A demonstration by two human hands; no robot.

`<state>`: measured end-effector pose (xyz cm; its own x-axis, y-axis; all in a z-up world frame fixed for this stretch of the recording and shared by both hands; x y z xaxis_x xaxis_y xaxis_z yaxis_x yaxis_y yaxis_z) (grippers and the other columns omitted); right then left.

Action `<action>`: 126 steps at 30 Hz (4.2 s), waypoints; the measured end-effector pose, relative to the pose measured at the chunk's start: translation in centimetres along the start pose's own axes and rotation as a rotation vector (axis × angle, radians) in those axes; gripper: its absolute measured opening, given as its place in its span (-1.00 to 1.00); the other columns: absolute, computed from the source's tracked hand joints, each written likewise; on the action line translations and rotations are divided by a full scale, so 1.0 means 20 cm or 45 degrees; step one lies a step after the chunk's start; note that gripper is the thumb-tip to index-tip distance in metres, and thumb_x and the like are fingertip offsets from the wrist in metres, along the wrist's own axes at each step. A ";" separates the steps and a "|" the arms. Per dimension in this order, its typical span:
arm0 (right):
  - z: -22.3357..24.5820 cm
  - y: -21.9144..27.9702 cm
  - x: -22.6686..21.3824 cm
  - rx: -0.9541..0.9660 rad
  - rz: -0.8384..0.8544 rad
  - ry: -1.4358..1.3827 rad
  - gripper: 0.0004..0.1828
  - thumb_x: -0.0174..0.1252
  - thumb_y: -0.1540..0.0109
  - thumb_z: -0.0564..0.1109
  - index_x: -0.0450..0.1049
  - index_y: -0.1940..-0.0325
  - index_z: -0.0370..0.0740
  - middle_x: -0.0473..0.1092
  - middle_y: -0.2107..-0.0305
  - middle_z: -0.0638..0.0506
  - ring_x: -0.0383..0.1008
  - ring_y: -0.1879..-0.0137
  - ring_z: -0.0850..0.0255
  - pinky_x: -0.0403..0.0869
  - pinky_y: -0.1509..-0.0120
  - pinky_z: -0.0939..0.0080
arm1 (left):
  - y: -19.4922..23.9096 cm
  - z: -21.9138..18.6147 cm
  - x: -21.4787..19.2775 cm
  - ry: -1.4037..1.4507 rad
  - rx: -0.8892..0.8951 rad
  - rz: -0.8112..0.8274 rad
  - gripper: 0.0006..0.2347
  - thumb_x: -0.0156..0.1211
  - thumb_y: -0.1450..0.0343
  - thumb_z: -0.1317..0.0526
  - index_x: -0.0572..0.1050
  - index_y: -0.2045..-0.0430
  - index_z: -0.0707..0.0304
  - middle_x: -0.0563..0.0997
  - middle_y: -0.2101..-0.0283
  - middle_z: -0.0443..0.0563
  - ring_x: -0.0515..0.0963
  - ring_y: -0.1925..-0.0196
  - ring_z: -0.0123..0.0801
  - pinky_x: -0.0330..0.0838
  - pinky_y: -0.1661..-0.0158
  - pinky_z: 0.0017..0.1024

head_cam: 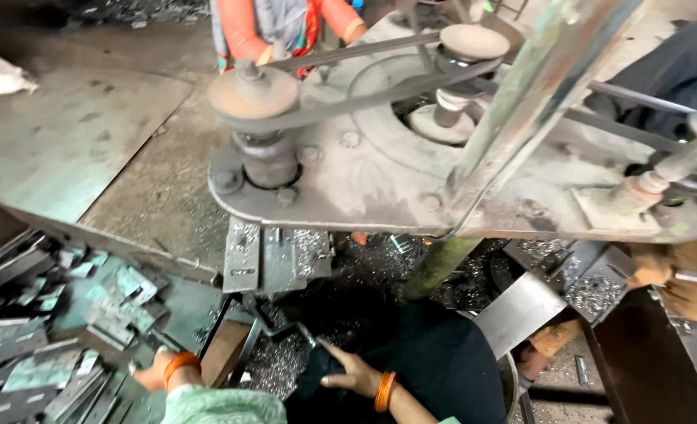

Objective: The person picks up metal hinges from a bin and places them one at a time into a jig on a motorized machine to be processed.

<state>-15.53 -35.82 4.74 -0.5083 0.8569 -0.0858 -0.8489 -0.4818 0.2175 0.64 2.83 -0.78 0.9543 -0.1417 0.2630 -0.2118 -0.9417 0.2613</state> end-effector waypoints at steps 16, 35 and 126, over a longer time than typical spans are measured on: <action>0.02 -0.01 0.01 -0.003 -0.076 0.116 0.00 0.21 -0.14 0.07 -0.01 -0.58 -0.25 0.24 -0.41 -0.19 0.22 -0.49 0.09 0.18 -0.52 0.18 | 0.95 -0.22 0.16 -0.079 0.142 0.991 -0.43 0.33 -0.25 0.46 0.43 -0.23 0.20 0.62 0.06 -0.04 0.57 0.14 -0.35 0.46 0.06 -0.40; 0.42 -0.19 0.12 0.520 -0.301 1.267 -0.23 0.22 -0.16 0.06 0.20 -0.41 -0.17 0.46 -0.01 -0.29 0.50 -0.11 -0.26 0.49 -0.19 -0.19 | 1.10 -0.23 0.27 -1.629 1.656 1.337 -0.72 0.04 -0.38 0.20 0.62 0.11 0.16 0.46 -0.25 -0.09 0.21 -0.37 0.03 0.14 -0.18 0.22; 0.40 -0.15 0.16 0.543 -0.316 1.281 -0.12 0.22 -0.17 0.16 0.09 -0.51 -0.08 0.51 0.07 -0.32 0.55 -0.04 -0.26 0.52 -0.15 -0.20 | 1.00 -0.31 0.07 -1.262 2.046 1.453 -0.75 0.08 -0.33 0.22 0.63 0.19 0.19 0.54 -0.08 0.03 0.32 -0.32 0.02 0.12 -0.28 0.17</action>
<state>-13.44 -30.18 11.58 -0.3817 0.2890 -0.8779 -0.9218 -0.0503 0.3843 -3.53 -14.33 10.51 0.4652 -0.2304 -0.8547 -0.7920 0.3229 -0.5181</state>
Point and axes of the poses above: each hand's wrist, its own y-axis away from the middle knuckle, its own x-axis out of the palm, z = x × y, the point moved 3 cm from there along -y, towards the middle knuckle
